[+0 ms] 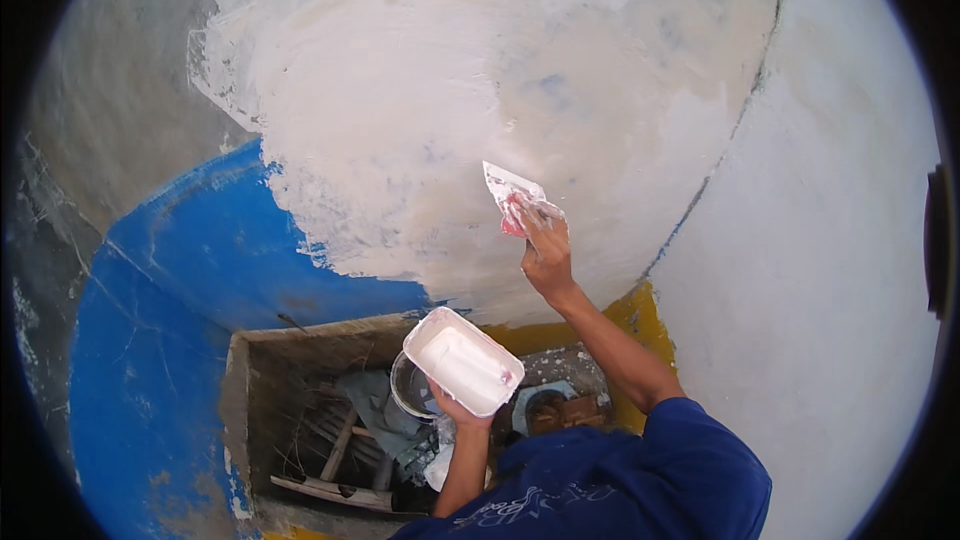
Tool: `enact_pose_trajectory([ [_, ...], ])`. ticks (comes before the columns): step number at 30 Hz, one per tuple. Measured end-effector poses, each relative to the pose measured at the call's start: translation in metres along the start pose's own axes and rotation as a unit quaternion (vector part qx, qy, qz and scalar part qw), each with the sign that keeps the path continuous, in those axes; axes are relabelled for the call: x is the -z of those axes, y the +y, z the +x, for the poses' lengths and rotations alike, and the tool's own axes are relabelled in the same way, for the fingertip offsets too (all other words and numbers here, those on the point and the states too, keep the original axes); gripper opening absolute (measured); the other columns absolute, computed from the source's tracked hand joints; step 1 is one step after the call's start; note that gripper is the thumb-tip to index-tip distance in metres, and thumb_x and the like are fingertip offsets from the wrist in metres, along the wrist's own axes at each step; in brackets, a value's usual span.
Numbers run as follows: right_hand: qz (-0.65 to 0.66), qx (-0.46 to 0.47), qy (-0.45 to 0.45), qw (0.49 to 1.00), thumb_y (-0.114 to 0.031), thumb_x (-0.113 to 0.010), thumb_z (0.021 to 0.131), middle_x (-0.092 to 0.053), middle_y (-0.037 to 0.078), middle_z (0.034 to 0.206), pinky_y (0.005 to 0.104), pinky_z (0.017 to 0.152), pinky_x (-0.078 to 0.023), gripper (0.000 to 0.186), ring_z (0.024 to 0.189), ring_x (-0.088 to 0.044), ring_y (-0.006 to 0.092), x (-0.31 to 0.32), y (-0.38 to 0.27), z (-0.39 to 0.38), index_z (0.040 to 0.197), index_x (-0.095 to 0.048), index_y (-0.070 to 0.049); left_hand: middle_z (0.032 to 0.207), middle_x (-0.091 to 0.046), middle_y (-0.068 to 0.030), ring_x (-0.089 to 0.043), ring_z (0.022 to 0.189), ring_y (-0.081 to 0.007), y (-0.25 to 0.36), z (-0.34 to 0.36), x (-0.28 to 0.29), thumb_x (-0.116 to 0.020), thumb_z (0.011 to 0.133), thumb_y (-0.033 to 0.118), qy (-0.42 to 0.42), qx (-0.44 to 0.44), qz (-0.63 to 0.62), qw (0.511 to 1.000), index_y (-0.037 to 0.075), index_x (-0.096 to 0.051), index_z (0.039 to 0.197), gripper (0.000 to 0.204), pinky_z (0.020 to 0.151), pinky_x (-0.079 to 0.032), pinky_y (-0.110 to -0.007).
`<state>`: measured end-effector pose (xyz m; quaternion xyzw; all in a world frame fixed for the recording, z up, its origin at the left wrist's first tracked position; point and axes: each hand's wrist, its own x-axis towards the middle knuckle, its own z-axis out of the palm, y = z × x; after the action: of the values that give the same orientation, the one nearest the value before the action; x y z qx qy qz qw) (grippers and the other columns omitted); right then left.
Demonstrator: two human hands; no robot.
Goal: The person applies white plaster to a wall with a putty knife. They hold a tray of plaster in one hand, scoop material onto the putty knife, and spread it across the wall surface.
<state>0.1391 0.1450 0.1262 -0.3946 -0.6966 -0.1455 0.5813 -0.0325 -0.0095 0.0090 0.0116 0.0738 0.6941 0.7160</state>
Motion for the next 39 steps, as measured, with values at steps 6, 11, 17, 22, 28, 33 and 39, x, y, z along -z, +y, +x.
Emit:
enact_pose_trajectory([
  [6,-0.175,-0.010,0.058,0.983,0.017,-0.052,0.070,-0.061,0.013,0.130,0.0439,0.103,-0.035,0.057,0.119,-0.051,0.0329,-0.014,0.050,0.013,0.124,-0.061,-0.001,0.137,-0.049,-0.0151,-0.050,0.124,-0.0372,0.000,0.003,0.013,-0.048,0.091,0.056,-0.001,-0.017,0.022,1.000,0.011,-0.040,0.143,0.069,0.105,-0.039,-0.054],
  [11,-0.066,0.018,-0.002,0.998,0.016,-0.052,0.070,-0.062,0.014,0.127,0.0457,0.102,-0.036,0.057,0.115,-0.052,0.0357,-0.018,0.032,-0.055,0.125,-0.061,0.000,0.136,-0.049,-0.0149,-0.050,0.123,-0.0367,-0.005,0.006,-0.003,-0.045,0.092,0.055,-0.017,0.004,0.013,1.000,0.011,-0.039,0.142,0.068,0.104,-0.040,-0.053],
  [17,-0.100,-0.031,0.209,0.972,0.022,-0.047,0.076,-0.062,0.010,0.127,0.0374,0.090,-0.050,0.059,0.117,-0.050,0.0307,0.066,0.059,0.038,0.130,-0.056,0.000,0.138,-0.048,-0.0145,-0.050,0.124,-0.0362,0.006,0.009,0.018,-0.047,0.091,0.054,-0.011,-0.028,0.050,0.998,0.011,-0.039,0.142,0.068,0.104,-0.040,-0.053],
  [22,-0.138,-0.050,0.233,0.961,0.022,-0.047,0.075,-0.060,0.010,0.130,0.0386,0.098,-0.046,0.061,0.120,-0.047,0.0318,0.067,0.095,0.072,0.132,-0.054,0.000,0.138,-0.048,-0.0148,-0.050,0.124,-0.0364,-0.001,0.007,0.016,-0.048,0.091,0.055,0.003,-0.013,0.009,1.000,0.011,-0.039,0.143,0.069,0.105,-0.039,-0.053],
  [28,-0.025,0.000,-0.009,1.000,0.021,-0.049,0.065,-0.062,0.012,0.128,0.0426,0.102,-0.040,0.064,0.117,-0.052,0.0349,-0.025,0.013,-0.030,0.123,-0.063,-0.003,0.138,-0.048,-0.0148,-0.049,0.124,-0.0365,-0.003,0.005,0.006,-0.047,0.091,0.055,-0.014,0.007,0.010,1.000,0.011,-0.039,0.143,0.068,0.106,-0.039,-0.053],
  [33,-0.015,0.017,0.060,0.998,0.016,-0.052,0.070,-0.061,0.009,0.129,0.0422,0.100,-0.041,0.060,0.117,-0.053,0.0324,-0.001,0.015,-0.001,0.124,-0.063,-0.005,0.139,-0.048,-0.0147,-0.049,0.124,-0.0364,0.009,-0.002,0.013,-0.047,0.092,0.054,0.004,-0.038,0.029,0.999,0.011,-0.039,0.143,0.067,0.105,-0.039,-0.053],
  [39,-0.109,0.032,0.121,0.986,0.017,-0.051,0.066,-0.060,0.008,0.132,0.0424,0.102,-0.037,0.066,0.120,-0.051,0.0320,0.019,0.050,0.048,0.128,-0.060,-0.004,0.139,-0.047,-0.0148,-0.047,0.126,-0.0361,0.009,0.001,0.025,-0.050,0.090,0.054,-0.004,-0.023,-0.015,1.000,0.011,-0.040,0.142,0.069,0.107,-0.037,-0.053],
])
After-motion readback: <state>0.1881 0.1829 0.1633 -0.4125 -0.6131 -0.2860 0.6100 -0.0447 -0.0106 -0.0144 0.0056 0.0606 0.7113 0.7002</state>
